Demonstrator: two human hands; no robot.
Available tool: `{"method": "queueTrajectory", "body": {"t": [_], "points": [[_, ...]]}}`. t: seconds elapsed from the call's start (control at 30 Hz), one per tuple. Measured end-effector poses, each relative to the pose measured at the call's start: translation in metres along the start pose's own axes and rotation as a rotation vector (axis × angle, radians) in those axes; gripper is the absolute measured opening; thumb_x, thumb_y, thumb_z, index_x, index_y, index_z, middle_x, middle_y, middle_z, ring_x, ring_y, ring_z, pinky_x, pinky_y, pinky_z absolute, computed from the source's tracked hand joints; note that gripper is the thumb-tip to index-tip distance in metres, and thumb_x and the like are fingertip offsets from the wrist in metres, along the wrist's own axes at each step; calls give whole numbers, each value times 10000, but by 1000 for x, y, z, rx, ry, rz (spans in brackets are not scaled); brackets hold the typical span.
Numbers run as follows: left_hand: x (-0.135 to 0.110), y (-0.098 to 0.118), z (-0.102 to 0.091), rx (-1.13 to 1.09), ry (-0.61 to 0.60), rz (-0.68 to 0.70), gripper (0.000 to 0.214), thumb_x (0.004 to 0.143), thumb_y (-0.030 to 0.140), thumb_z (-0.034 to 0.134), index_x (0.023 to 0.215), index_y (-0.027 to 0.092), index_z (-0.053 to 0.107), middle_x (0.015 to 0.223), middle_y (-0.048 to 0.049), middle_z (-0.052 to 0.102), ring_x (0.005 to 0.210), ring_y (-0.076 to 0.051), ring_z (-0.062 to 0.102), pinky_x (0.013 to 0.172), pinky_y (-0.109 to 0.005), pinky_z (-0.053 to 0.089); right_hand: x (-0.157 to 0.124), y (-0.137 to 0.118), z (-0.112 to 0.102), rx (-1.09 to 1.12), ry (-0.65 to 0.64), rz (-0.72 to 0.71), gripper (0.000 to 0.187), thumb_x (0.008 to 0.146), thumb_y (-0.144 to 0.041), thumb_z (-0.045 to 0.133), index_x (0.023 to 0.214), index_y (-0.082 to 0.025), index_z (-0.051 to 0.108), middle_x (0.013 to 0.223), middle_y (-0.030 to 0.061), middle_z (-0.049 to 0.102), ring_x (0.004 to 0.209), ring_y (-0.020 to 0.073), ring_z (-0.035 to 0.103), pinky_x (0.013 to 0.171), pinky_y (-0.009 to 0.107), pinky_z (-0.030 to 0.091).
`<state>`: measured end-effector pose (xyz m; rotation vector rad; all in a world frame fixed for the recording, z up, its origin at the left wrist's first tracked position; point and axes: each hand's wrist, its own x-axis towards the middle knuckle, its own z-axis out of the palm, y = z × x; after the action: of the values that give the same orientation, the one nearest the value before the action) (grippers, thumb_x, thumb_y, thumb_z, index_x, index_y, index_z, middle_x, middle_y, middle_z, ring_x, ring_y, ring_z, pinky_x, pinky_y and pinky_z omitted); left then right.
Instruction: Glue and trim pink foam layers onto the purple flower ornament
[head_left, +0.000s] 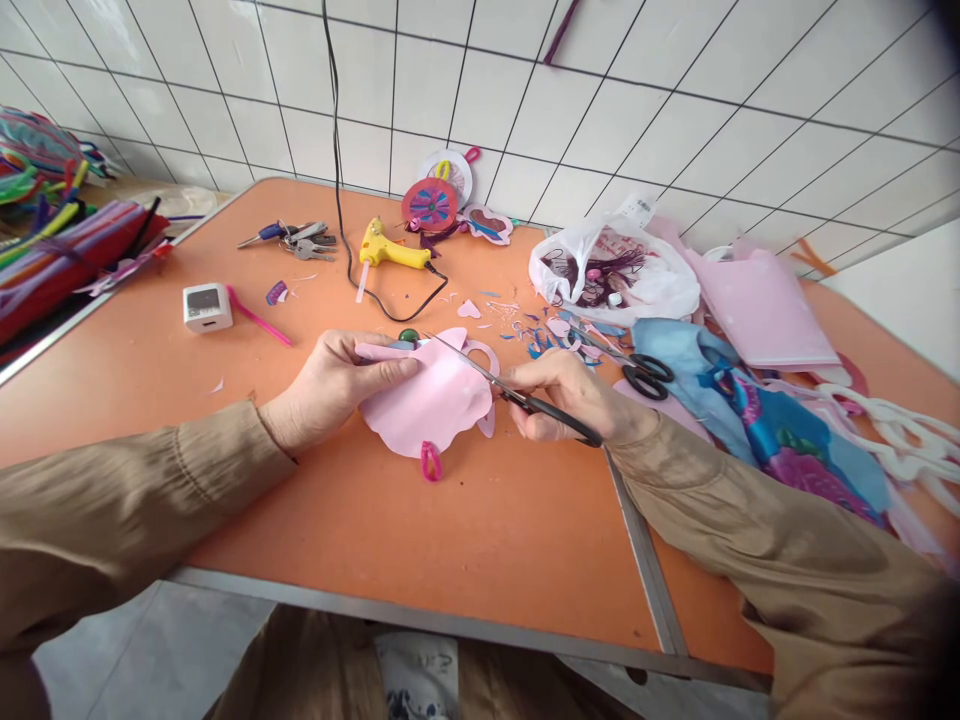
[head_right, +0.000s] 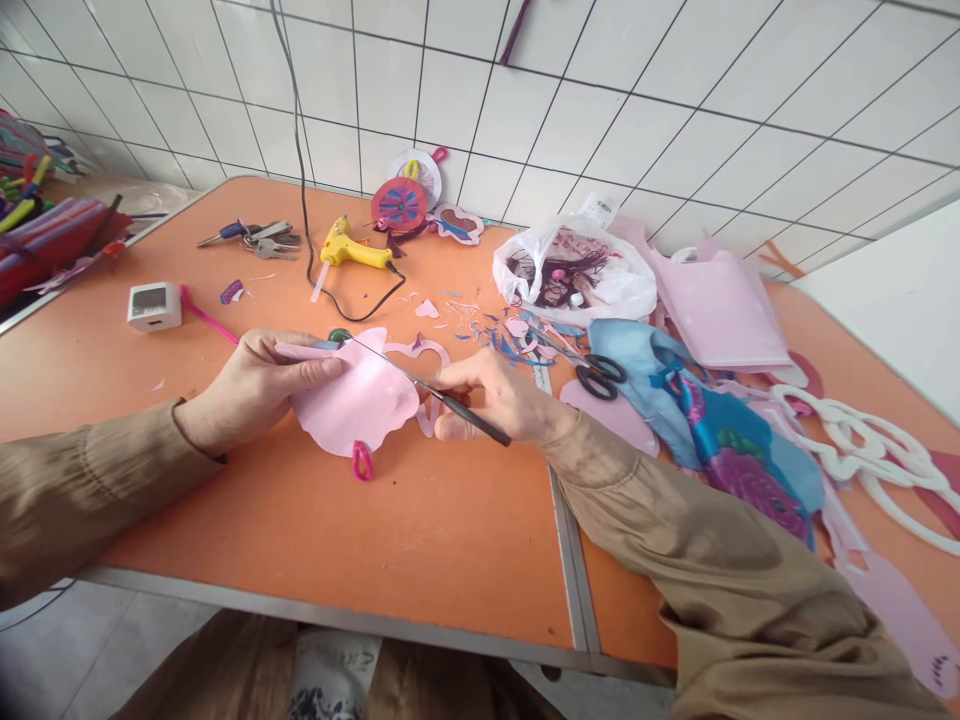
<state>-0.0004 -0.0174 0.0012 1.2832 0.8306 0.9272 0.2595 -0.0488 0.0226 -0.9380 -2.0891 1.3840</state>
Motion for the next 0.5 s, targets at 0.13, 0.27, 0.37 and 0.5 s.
{"method": "queueTrajectory", "body": {"t": [0.13,0.27,0.37,0.5], "points": [[0,0,0,-9,-7,4,132,695,310,837,731,186,813,709,-39,748,567,-108,603,484,-193,477,0,3,0,-12,15,-3,535,799,-627,642,836,-95,686,641,6,585,558,69,462,526,212,384],[1,0,0,-14,-12,19,128,698,311,835,714,187,810,674,-29,731,547,-93,580,473,-183,459,1,5,-2,-9,16,-19,523,790,-620,657,840,-99,685,641,3,580,559,70,456,524,215,385],[1,0,0,-13,-11,25,139,694,316,838,700,181,806,645,-24,712,533,-86,564,462,-180,444,2,6,-3,-4,-15,-28,538,787,-635,649,830,-100,683,627,1,564,555,76,447,509,222,380],[1,1,0,-4,-2,24,151,691,323,839,707,177,807,650,-27,709,541,-92,564,463,-187,443,1,4,-4,-22,-17,-4,491,805,-586,653,839,-98,694,634,8,570,557,84,445,503,233,383]]}}
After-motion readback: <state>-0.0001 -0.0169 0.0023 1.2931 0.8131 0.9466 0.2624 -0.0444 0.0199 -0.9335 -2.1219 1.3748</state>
